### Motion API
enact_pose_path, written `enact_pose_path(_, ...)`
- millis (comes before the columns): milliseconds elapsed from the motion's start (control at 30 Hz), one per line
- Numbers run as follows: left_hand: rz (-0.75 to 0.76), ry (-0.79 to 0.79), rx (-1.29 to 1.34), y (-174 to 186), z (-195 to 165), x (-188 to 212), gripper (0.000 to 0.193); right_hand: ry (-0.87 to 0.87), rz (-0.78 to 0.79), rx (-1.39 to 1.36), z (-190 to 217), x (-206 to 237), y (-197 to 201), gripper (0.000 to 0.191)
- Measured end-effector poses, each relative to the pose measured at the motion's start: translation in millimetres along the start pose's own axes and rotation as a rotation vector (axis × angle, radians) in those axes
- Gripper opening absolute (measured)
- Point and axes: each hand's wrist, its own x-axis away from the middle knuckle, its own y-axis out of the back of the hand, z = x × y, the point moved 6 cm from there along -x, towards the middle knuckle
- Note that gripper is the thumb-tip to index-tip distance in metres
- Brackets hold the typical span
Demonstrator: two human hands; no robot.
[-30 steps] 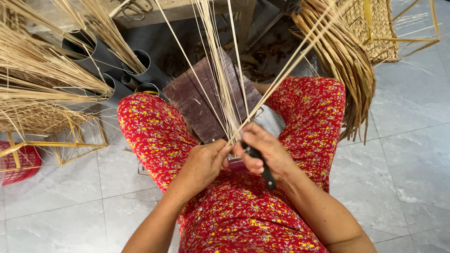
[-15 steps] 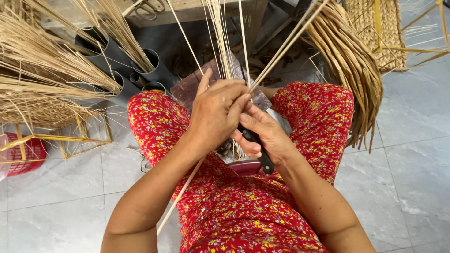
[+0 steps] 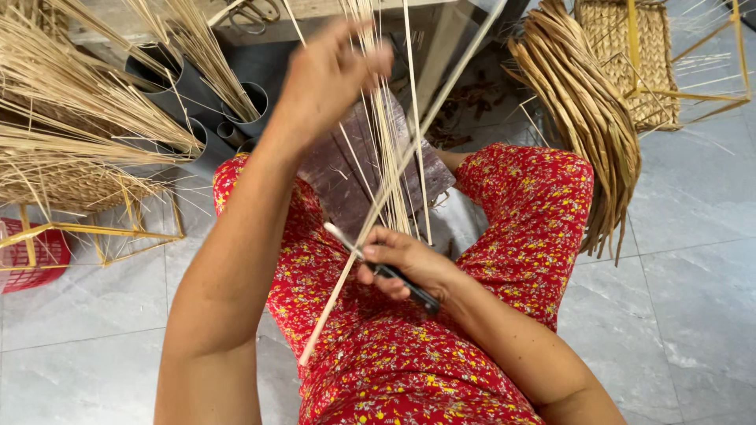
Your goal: The person sits on the floor and uses a knife to split and shave thin bamboo strips, drawing each strip against the blade to taper and smooth it, then sets finished strips aside and reaches for the next one from the bundle.
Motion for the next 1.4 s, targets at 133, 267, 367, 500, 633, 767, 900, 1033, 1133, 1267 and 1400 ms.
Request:
enact_pose_path(133,0.433,0.127,0.035,-43,39,60,0.047,0.079,-0.062,0.079,33,4,14,0.019)
enact_pose_path(267,0.492,0.282,0.161,-68,57,94,0.026,0.119,-0.133,0.059,46,5,25,0.023)
enact_pose_path(367,0.348,0.279,0.159,-70,59,93,0.019,0.11,-0.13,0.073,41,0,29,0.025)
enact_pose_path(500,0.182,0.302,0.205,-64,71,70,0.016,0.045,-0.067,0.059,12,-13,31,0.019)
enact_pose_path(633,0.083,0.232,0.203,-55,86,54,0.016,0.008,-0.078,0.1,-11,-26,48,0.015)
enact_pose_path(767,0.024,0.274,0.34,-52,106,38,0.017,-0.113,-0.087,0.007,-40,-37,66,0.013)
enact_pose_path(900,-0.086,0.305,0.338,-32,117,23,0.018,-0.132,-0.166,0.146,-47,-41,87,0.014)
enact_pose_path(1033,-0.249,0.287,0.364,11,124,6,0.016,-0.225,-0.203,0.073,-63,-41,91,0.013)
enact_pose_path(1133,-0.245,0.275,0.271,15,136,-6,0.015,0.027,-0.33,0.046,-28,-45,104,0.026)
enact_pose_path(1267,-0.232,0.334,0.162,-17,164,0,0.015,0.236,-0.464,-0.005,18,-45,114,0.032)
enact_pose_path(1400,-0.16,0.444,0.292,-70,185,13,0.016,0.325,-0.458,0.073,42,-56,106,0.025)
